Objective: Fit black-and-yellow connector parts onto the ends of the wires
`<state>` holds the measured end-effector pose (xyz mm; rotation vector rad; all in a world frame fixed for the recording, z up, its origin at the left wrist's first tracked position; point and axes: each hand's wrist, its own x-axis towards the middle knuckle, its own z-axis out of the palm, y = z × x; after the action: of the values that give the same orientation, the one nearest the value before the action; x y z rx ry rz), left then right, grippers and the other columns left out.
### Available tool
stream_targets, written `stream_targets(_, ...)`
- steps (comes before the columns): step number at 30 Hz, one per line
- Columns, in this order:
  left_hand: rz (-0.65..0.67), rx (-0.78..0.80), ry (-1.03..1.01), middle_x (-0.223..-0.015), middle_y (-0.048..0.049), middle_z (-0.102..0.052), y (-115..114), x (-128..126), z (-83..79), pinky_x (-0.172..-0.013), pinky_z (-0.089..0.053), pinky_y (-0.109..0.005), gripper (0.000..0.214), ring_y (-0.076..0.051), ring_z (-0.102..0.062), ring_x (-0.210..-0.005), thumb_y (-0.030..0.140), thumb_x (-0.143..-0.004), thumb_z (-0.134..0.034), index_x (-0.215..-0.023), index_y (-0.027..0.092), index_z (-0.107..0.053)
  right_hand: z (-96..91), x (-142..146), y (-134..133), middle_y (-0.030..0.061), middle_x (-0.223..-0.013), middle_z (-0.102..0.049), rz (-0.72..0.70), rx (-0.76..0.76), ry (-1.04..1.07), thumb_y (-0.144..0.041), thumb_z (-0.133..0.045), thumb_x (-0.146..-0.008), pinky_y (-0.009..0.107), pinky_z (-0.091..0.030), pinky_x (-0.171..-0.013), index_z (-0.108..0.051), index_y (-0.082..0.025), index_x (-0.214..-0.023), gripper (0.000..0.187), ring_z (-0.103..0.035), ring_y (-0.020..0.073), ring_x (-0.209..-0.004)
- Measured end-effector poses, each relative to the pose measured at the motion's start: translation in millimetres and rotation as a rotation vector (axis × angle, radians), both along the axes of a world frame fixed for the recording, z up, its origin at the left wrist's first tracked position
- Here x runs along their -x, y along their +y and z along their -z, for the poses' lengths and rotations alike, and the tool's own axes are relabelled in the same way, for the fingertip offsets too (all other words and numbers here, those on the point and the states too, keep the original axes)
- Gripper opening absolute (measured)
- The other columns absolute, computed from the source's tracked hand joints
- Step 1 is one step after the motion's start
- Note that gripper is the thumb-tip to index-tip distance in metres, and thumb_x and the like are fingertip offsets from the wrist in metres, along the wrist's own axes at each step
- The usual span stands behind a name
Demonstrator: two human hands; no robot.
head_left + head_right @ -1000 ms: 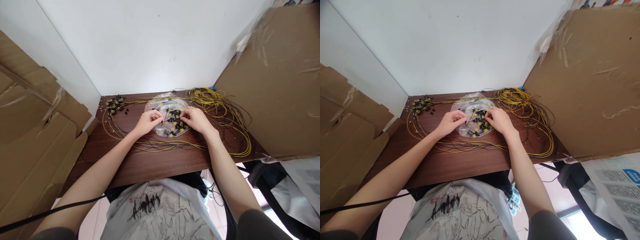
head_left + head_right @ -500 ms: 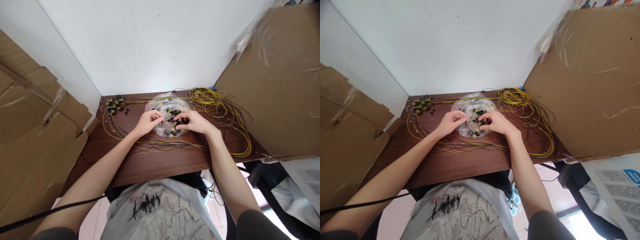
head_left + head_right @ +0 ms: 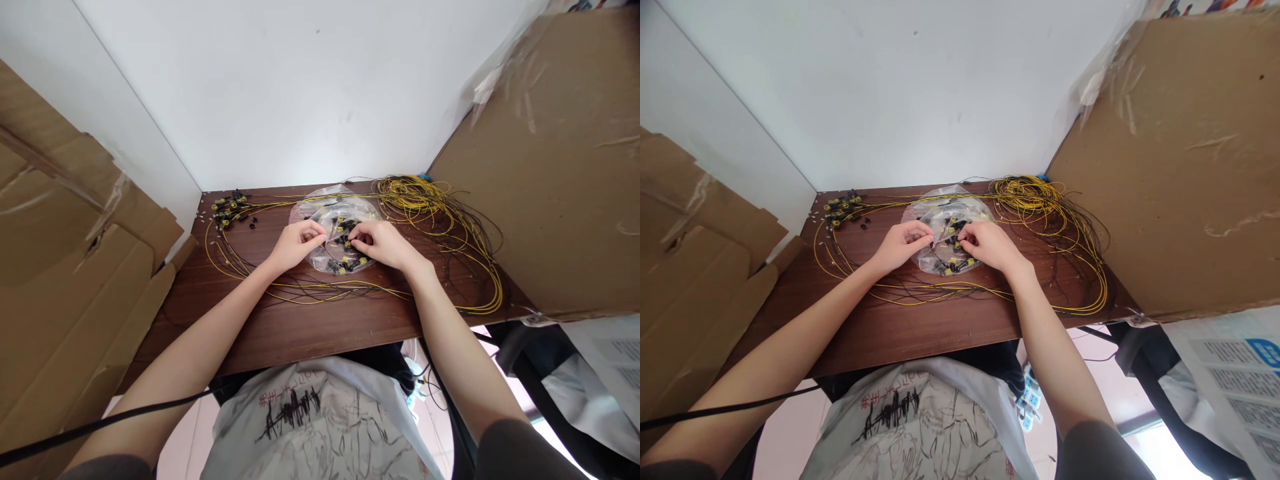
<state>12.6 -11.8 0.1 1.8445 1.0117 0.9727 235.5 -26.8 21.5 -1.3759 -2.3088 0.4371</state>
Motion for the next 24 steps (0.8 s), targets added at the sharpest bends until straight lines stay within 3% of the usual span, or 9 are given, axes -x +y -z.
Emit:
stream_targets(6,-0.005,-0.022,0.017,-0.071,-0.0047,-0.067,1.6,0.6,1.7,-0.06,-0.046,-0.025,0.022,-0.013,-0.058,-0.061,0.034,-0.077,-0.061,-0.082,0.013,-0.063,-2.7,6.8,-4.9,0.0032,-0.076,-0.065,0.025,-0.066,-0.107,-0.027,-0.056,-0.083,0.025,-0.035,-0.061,-0.07,-0.019,-0.087,0.017,-0.055,0.0145,-0.066)
stream_targets(14,-0.008,-0.013,0.012,-0.07,-0.0046,-0.066,0.6,0.0,0.9,-0.058,-0.044,-0.024,0.022,-0.012,-0.055,-0.059,0.034,-0.076,-0.061,-0.081,0.013,-0.063,1.3,5.9,-1.3,0.0037,-0.08,-0.063,-0.053,-0.064,-0.037,-0.018,-0.059,-0.079,0.024,-0.038,-0.065,-0.066,-0.016,-0.08,0.008,-0.054,0.0135,-0.069)
stream_targets(24,-0.008,-0.013,0.013,-0.072,-0.0054,-0.067,0.8,0.0,0.8,-0.06,-0.046,-0.025,0.022,-0.013,-0.057,-0.061,0.034,-0.076,-0.061,-0.082,0.013,-0.063,4.1,5.0,1.0,0.006,-0.084,-0.065,-0.057,-0.094,0.017,-0.017,-0.055,-0.085,0.025,-0.039,-0.068,-0.07,-0.015,-0.086,0.015,-0.054,0.0144,-0.071)
